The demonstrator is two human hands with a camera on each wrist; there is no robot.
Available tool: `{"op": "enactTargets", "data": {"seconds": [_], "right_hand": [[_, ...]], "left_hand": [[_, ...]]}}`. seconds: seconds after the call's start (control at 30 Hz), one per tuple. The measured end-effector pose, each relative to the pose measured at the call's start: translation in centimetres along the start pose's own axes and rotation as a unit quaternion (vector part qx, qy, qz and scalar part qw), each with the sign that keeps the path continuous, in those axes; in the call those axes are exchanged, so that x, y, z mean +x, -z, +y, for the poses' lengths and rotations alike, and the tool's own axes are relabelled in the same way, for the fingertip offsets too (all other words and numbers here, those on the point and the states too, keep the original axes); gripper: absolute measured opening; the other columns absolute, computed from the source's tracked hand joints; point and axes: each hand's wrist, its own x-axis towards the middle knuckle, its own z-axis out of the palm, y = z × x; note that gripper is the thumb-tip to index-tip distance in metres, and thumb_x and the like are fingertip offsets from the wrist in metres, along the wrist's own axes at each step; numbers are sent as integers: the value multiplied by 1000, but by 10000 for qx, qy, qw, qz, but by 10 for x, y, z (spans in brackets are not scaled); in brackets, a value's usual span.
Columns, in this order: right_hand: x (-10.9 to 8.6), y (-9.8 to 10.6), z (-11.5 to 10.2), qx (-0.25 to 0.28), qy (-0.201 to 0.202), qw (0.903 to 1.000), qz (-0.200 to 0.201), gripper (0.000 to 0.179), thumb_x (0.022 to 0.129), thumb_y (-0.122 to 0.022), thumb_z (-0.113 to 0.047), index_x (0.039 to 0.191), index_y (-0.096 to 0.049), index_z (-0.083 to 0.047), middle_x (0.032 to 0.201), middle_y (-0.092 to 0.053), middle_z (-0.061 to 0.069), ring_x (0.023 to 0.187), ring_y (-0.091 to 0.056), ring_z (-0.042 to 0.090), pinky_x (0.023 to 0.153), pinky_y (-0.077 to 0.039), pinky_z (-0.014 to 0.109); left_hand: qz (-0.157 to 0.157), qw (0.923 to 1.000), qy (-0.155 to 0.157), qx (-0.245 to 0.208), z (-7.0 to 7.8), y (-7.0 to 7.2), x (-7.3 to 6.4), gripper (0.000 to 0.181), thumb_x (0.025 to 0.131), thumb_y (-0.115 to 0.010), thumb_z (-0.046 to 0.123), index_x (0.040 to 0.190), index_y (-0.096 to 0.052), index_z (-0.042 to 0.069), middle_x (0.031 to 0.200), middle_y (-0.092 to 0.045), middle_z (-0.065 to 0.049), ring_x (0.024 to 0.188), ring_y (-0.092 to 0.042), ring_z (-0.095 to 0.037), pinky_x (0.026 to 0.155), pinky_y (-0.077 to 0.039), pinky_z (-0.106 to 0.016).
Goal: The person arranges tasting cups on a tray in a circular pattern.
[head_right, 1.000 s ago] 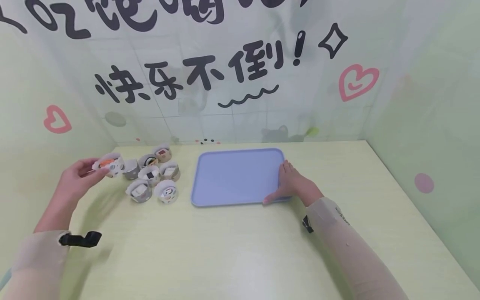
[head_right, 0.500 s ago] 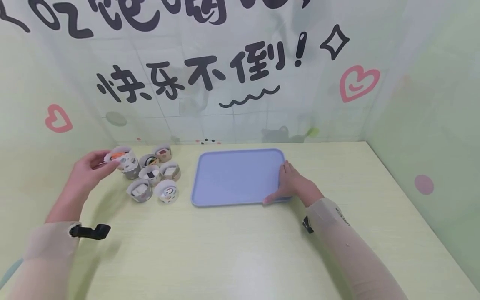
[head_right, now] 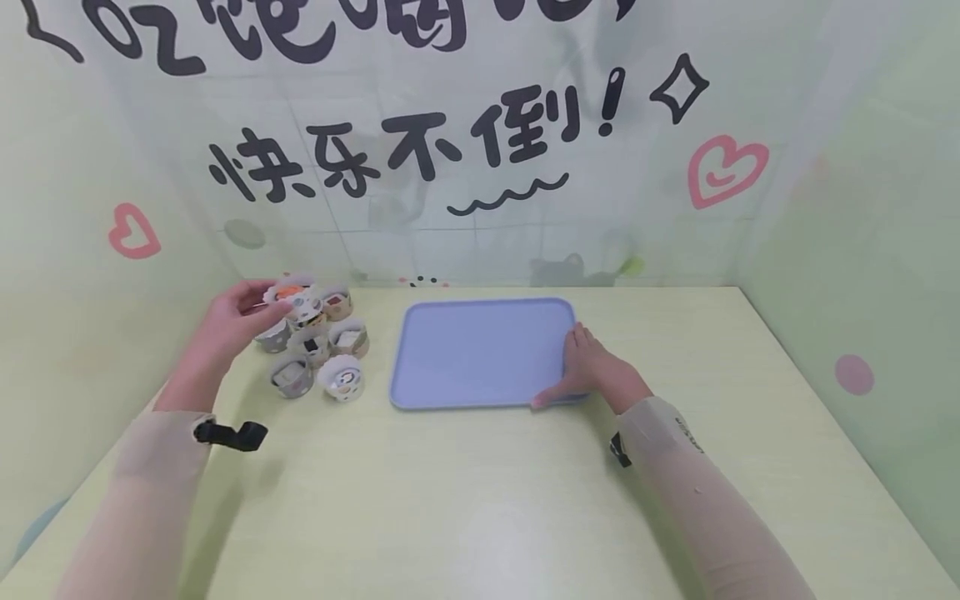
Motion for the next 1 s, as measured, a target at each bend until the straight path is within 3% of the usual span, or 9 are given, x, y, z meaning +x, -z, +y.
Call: {"op": "enactTargets", "data": {"seconds": [0.3, 1.0], "right_hand": [[-1, 1, 0, -54, 60, 10000, 26, 146, 66, -82, -66, 148, 0, 23, 156, 1, 45, 149, -5, 55, 124, -18, 60], [-1, 1, -4, -118, -79, 9999, -60, 147, 66, -80, -70, 149, -1, 22, 158, 1, 43, 150, -6, 54, 124, -18, 59]], "left_hand": [[-252, 9994, -82, -218, 13, -31, 16, 65, 97, -64, 33, 149, -39, 1, 149, -47, -22, 137, -49, -37, 113, -44, -51], [-577, 9973, -16, -463, 43, -90, 38, 55, 95, -68, 27, 142, -47, 6, 145, -53, -16, 135, -52, -33, 112, -46, -47]]}}
